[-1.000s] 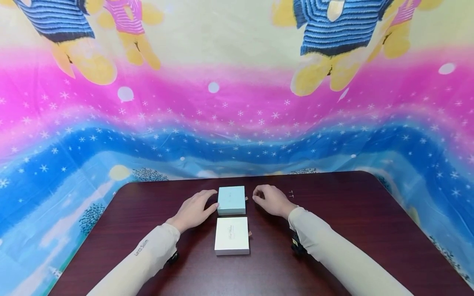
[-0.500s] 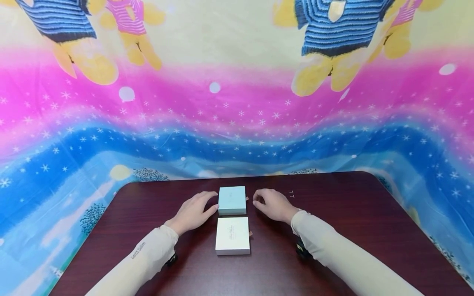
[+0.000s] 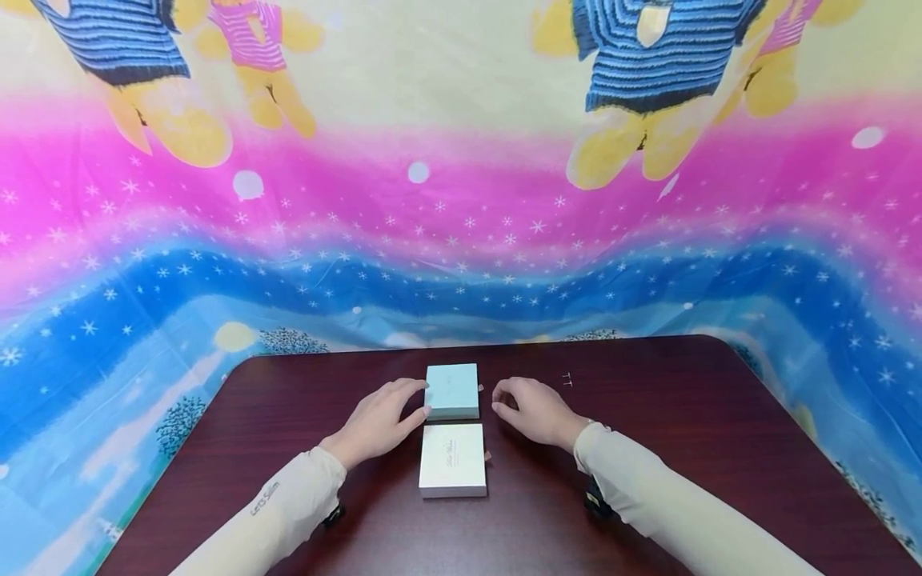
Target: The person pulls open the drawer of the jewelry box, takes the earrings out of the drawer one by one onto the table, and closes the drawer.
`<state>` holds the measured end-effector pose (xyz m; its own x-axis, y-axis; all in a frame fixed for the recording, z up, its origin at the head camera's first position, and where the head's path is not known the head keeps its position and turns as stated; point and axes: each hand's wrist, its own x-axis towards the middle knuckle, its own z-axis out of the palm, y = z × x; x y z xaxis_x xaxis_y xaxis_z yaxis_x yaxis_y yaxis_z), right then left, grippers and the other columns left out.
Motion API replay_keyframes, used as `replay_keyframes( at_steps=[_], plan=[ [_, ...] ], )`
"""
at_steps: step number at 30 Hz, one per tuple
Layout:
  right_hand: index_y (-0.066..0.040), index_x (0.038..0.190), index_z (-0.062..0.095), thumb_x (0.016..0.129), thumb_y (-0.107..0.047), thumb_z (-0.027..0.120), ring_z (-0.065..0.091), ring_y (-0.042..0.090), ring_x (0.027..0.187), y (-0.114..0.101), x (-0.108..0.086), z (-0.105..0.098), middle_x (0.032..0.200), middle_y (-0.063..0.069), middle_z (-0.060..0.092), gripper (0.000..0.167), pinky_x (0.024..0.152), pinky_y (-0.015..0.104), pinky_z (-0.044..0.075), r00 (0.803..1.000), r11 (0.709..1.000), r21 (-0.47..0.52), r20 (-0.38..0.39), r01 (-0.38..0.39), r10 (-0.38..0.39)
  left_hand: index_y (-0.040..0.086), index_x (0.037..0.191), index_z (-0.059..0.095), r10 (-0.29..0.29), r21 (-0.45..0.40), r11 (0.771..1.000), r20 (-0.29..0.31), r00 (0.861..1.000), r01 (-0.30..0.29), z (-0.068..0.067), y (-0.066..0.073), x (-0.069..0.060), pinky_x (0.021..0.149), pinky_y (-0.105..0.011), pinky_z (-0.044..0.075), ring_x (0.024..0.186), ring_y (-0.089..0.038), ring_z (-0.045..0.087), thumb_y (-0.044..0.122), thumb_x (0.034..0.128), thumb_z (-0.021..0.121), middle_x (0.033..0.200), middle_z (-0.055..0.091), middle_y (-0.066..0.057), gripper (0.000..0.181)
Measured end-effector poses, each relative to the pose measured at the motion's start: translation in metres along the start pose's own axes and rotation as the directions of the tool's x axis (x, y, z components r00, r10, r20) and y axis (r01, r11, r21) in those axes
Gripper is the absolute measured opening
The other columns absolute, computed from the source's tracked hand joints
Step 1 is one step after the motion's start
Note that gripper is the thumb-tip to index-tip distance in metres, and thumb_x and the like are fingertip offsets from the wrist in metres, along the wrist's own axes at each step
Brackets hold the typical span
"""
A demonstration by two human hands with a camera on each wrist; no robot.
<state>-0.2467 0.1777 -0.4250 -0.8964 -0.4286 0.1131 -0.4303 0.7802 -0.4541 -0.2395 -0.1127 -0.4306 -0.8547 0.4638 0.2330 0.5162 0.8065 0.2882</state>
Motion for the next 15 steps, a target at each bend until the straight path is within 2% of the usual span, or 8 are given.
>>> replay_keyframes(
  at_steps=[10, 15],
  plan=[
    [-0.015, 0.106, 0.073, 0.098, -0.021, 0.066, 0.060, 0.008, 0.087, 0.002, -0.013, 0.002, 0.098, -0.008, 0.069, 0.012, 0.084, 0.037, 0.053, 1.000, 1.000, 0.008, 0.009, 0.000, 0.000, 0.013, 0.141, 0.059, 0.024, 0.012, 1.000, 0.024, 0.999, -0.025, 0.000, 0.008, -0.007, 0.104, -0.044, 0.051, 0.126, -0.025, 0.061, 0.043, 0.1017, 0.057, 0.137, 0.064, -0.006, 0.049],
    [-0.017, 0.106, 0.073, 0.098, -0.023, 0.066, 0.060, 0.007, 0.088, 0.002, -0.017, 0.003, 0.098, -0.009, 0.069, 0.012, 0.085, 0.038, 0.053, 1.000, 1.000, 0.007, 0.016, -0.005, 0.004, 0.013, 0.140, 0.059, 0.056, 0.024, 0.998, 0.025, 0.998, -0.056, 0.000, 0.012, -0.010, 0.104, -0.043, 0.051, 0.125, -0.024, 0.062, 0.043, 0.1019, 0.057, 0.137, 0.064, -0.007, 0.049]
  ],
)
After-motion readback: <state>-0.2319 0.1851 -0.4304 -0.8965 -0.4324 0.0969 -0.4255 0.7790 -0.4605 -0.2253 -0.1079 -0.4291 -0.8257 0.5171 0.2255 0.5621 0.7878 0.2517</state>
